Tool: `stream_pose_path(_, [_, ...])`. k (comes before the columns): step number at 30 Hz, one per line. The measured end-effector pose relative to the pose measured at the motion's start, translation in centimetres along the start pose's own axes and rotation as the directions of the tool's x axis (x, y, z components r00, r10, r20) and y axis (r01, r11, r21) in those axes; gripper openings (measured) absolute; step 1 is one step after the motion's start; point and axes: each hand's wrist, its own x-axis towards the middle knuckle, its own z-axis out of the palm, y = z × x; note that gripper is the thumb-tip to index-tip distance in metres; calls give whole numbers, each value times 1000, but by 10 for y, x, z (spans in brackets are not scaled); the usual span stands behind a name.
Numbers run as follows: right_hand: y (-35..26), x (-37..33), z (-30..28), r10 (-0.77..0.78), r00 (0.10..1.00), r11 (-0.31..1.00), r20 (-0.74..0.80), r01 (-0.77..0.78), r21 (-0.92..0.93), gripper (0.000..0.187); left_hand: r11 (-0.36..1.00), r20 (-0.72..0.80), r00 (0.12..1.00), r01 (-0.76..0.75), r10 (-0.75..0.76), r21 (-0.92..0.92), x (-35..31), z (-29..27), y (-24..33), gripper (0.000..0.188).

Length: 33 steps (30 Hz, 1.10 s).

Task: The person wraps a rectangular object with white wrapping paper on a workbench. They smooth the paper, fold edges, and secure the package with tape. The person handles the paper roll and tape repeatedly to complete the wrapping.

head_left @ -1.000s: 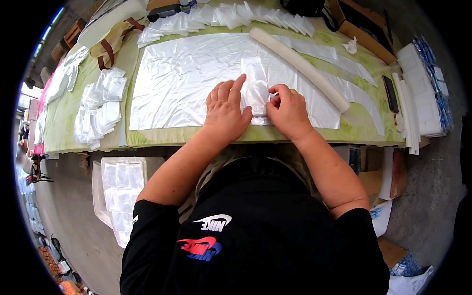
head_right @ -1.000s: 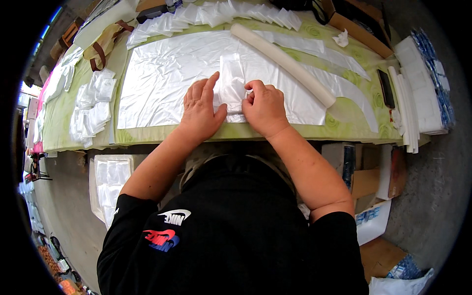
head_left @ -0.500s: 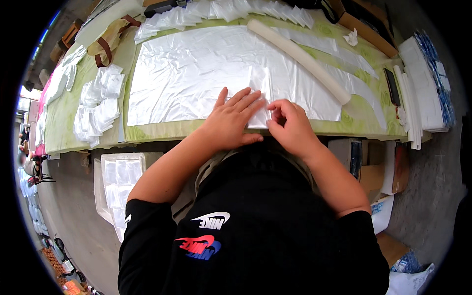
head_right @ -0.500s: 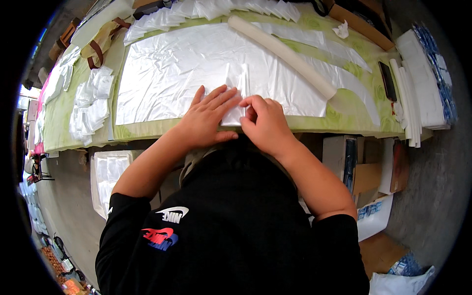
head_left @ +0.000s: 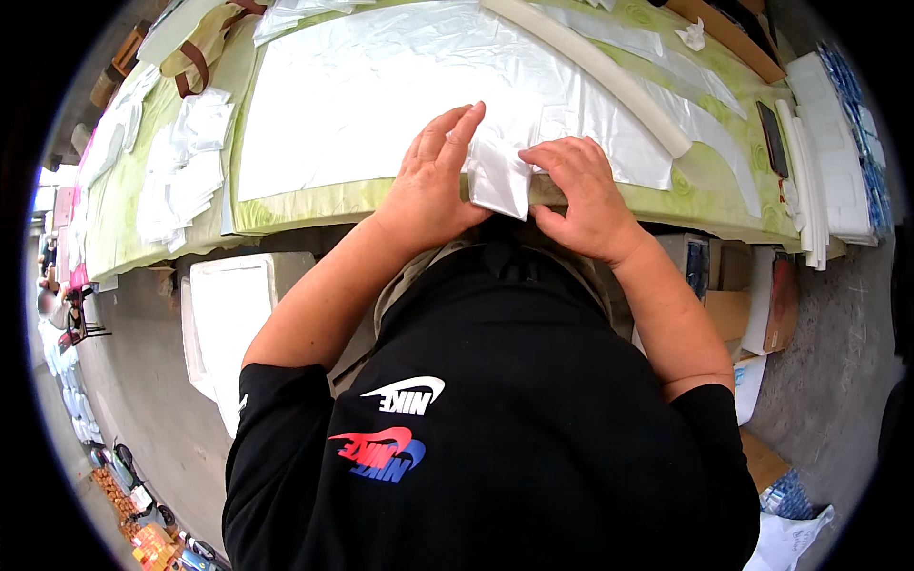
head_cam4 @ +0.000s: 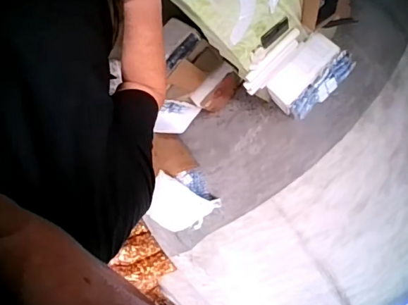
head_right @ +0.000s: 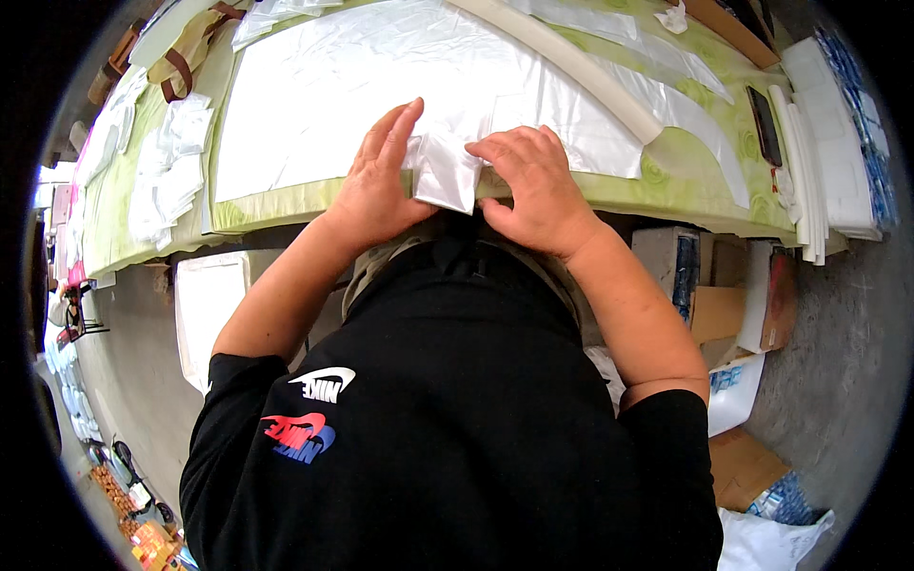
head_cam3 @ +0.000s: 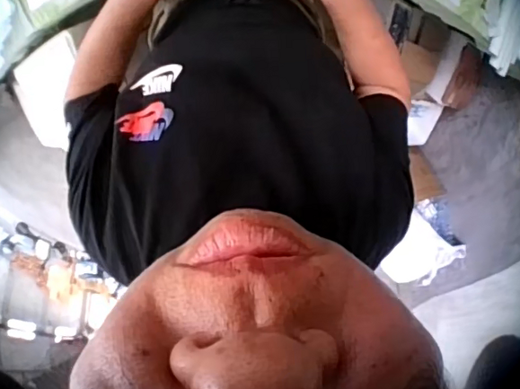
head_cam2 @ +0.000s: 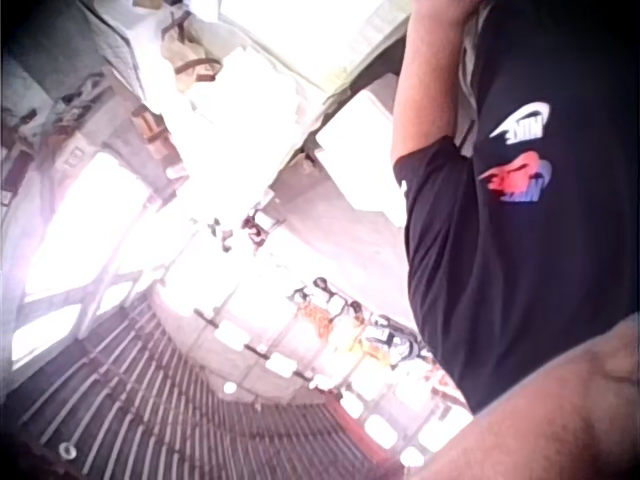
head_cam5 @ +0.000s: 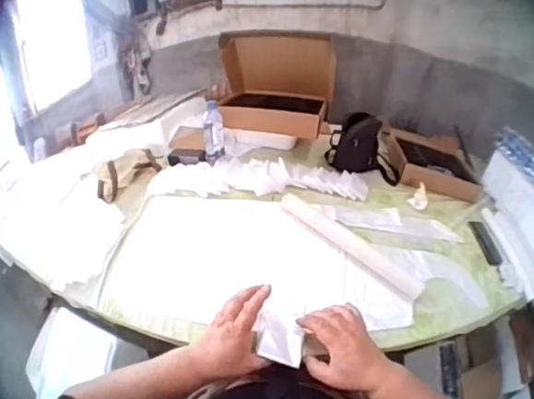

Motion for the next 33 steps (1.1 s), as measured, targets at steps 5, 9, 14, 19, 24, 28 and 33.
stream_pose_path(5, [2,-5,0,-16,992,998,-122,23,60,53,990,-34,999,6,-1,138,-17,-3,-2,97])
stream_pose_path(9, [6,10,-3,37,972,999,-232,-35,15,49,984,-13,992,-125,128,124,-24,-7,0,73])
stream_pose_path(14, [26,49,-2,303,951,946,-63,-308,-102,54,950,72,971,-238,228,203,-33,0,1,50])
stream_pose_path(19, [28,81,-4,441,885,894,151,-418,-159,47,949,92,972,-230,214,218,-33,1,0,48])
stream_pose_path(24, [31,80,-4,388,913,915,128,-398,71,26,974,12,980,-200,200,107,-32,-4,5,57])
stream_pose_path(28, [11,66,-10,273,959,901,-69,-230,368,18,981,-155,988,-47,18,-186,-37,3,0,79])
stream_pose_path(33, [-4,46,-7,301,953,673,-27,-192,714,17,999,-25,1000,0,-1,-37,-33,2,9,65])
